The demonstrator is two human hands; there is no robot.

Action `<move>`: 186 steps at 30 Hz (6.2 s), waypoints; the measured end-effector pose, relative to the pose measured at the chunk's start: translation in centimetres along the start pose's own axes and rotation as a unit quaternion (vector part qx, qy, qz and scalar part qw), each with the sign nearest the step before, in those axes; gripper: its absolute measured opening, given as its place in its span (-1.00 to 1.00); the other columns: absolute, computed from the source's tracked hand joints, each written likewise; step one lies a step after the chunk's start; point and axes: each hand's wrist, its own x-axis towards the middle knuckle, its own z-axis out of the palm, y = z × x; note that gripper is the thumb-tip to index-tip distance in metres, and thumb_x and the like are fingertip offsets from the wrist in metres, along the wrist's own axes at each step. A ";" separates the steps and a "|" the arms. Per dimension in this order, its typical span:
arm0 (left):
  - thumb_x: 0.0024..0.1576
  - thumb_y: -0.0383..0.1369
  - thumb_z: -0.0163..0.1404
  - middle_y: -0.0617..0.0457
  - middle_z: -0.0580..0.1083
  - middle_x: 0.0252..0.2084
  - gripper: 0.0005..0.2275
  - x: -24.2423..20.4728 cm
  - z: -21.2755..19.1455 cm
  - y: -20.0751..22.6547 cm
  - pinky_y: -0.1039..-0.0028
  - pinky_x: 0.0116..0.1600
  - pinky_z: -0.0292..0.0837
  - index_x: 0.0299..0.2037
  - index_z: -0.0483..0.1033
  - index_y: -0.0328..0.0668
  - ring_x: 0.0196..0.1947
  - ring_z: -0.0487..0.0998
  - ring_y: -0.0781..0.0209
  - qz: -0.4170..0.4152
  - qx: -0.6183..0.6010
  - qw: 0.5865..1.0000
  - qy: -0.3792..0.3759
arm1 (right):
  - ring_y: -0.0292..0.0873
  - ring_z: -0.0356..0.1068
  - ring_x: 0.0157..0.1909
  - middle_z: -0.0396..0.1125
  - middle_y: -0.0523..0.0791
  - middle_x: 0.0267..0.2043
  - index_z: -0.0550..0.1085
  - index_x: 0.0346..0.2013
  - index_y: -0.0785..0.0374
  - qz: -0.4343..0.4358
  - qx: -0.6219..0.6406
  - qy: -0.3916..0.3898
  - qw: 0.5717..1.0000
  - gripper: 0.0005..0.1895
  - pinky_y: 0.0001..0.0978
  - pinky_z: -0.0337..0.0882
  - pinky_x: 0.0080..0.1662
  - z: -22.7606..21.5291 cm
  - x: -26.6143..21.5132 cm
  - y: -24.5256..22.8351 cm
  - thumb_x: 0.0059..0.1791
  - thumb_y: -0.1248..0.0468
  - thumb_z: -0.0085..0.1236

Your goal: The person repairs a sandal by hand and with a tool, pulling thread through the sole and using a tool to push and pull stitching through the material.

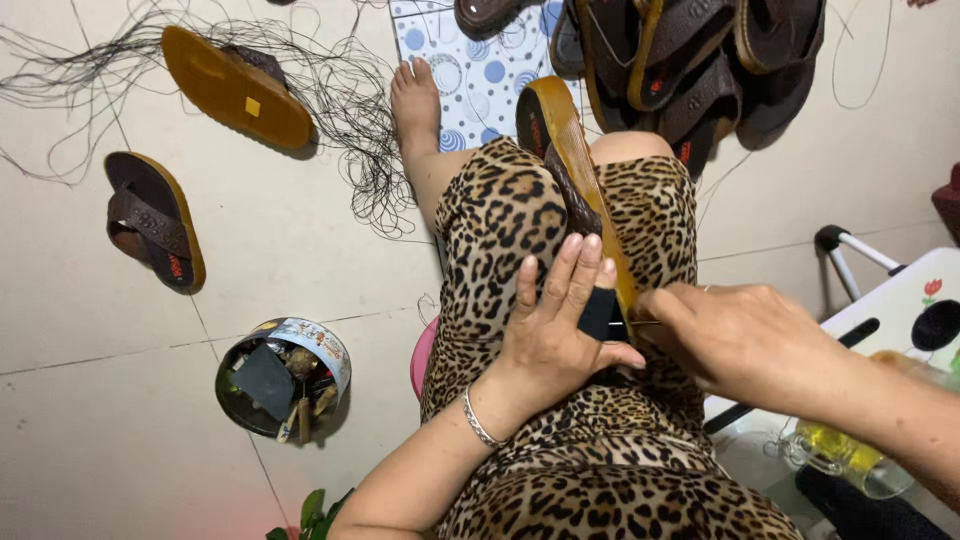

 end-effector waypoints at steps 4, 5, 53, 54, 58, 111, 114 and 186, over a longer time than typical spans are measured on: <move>0.20 -0.65 0.12 -0.28 0.46 -0.26 -0.82 2.0 -4.3 -0.6 0.10 -0.27 0.37 -0.41 0.38 -0.54 -0.28 0.46 -0.18 0.069 -0.214 0.965 0.136 | -0.06 0.58 -0.31 0.55 -0.20 -0.19 0.35 0.11 0.01 -0.053 0.086 0.146 0.984 -0.60 -0.03 0.56 -0.37 -1.5 -0.5 -0.2 0.02 0.01 0.06; 0.20 -0.65 0.12 -0.28 0.46 -0.26 -0.82 1.8 -5.1 -0.4 0.10 -0.27 0.37 -0.41 0.38 -0.54 -0.28 0.46 -0.18 0.069 -0.213 0.965 0.134 | -0.06 0.58 -0.31 0.55 -0.20 -0.19 0.35 0.11 0.01 -0.054 0.088 0.147 0.984 -0.60 -0.03 0.56 -0.37 -1.3 -0.7 0.0 0.02 0.01 0.06; 0.32 -0.28 0.05 -0.34 0.36 0.31 -0.76 1.4 -6.8 -2.9 0.09 0.50 0.33 -0.06 0.61 -0.35 0.34 0.41 -0.16 -0.252 -0.837 0.486 0.007 | -0.12 0.56 0.05 0.30 -0.06 0.40 0.32 0.33 0.09 0.124 0.487 0.170 0.848 -0.32 -0.23 0.58 0.13 2.9 -0.3 2.0 -0.11 0.32 0.18; 0.32 -0.24 0.03 -0.33 0.43 0.22 -0.76 1.6 -6.6 -3.4 0.10 0.39 0.34 -0.07 0.60 -0.30 0.25 0.46 -0.23 -0.263 -0.854 0.446 0.058 | -0.19 0.51 -0.15 0.35 -0.15 0.01 0.47 0.12 0.07 0.016 0.405 0.157 0.900 -0.59 -0.32 0.49 -0.04 2.4 -0.5 1.2 -0.04 0.21 0.14; 0.34 -0.21 -0.08 0.19 0.57 -0.18 -0.81 -1.1 -6.5 -9.5 -0.16 0.08 0.48 -0.13 0.56 -0.03 -0.45 0.27 0.29 -0.407 -0.816 0.301 0.277 | -0.17 0.40 -0.09 0.45 -0.10 -0.28 0.66 -0.31 0.25 -0.099 0.433 0.226 0.867 -0.80 -0.34 0.41 -0.07 1.8 -1.2 0.8 0.01 0.26 0.11; 0.30 0.16 -0.53 -0.28 0.40 0.29 -0.26 0.8 -0.6 -0.6 -0.09 0.52 -0.21 0.20 0.49 -0.36 0.38 0.31 -0.13 -0.010 0.010 0.999 0.032 | -0.01 0.35 -0.59 0.31 -0.21 -0.42 0.22 -0.17 -0.02 -0.051 0.020 0.013 0.998 -0.76 0.02 0.39 -0.55 -1.9 1.3 0.4 0.10 -0.02 -0.01; 0.26 -0.26 -0.27 -0.26 0.49 0.03 -0.63 2.1 -3.6 -1.2 0.03 0.13 0.08 -0.08 0.52 -0.45 0.05 0.41 -0.14 0.026 -0.149 0.985 0.084 | -0.02 0.35 -0.60 0.30 -0.21 -0.46 0.28 -0.09 -0.02 -0.075 -0.039 0.087 0.993 -0.77 0.00 0.40 -0.54 -1.7 0.6 0.3 0.04 0.05 0.03; 0.09 -0.57 -0.06 -0.04 0.35 -0.52 -0.79 -2.9 -2.0 0.0 0.22 -0.61 0.17 -0.08 0.50 -0.38 -0.65 0.33 0.03 -0.015 -0.073 0.997 0.007 | -0.21 0.21 -0.57 0.31 0.08 -0.33 0.45 -0.46 0.34 -0.092 0.753 0.262 0.596 -0.74 -0.52 0.20 -0.67 7.1 -0.9 -1.3 0.07 0.25 0.08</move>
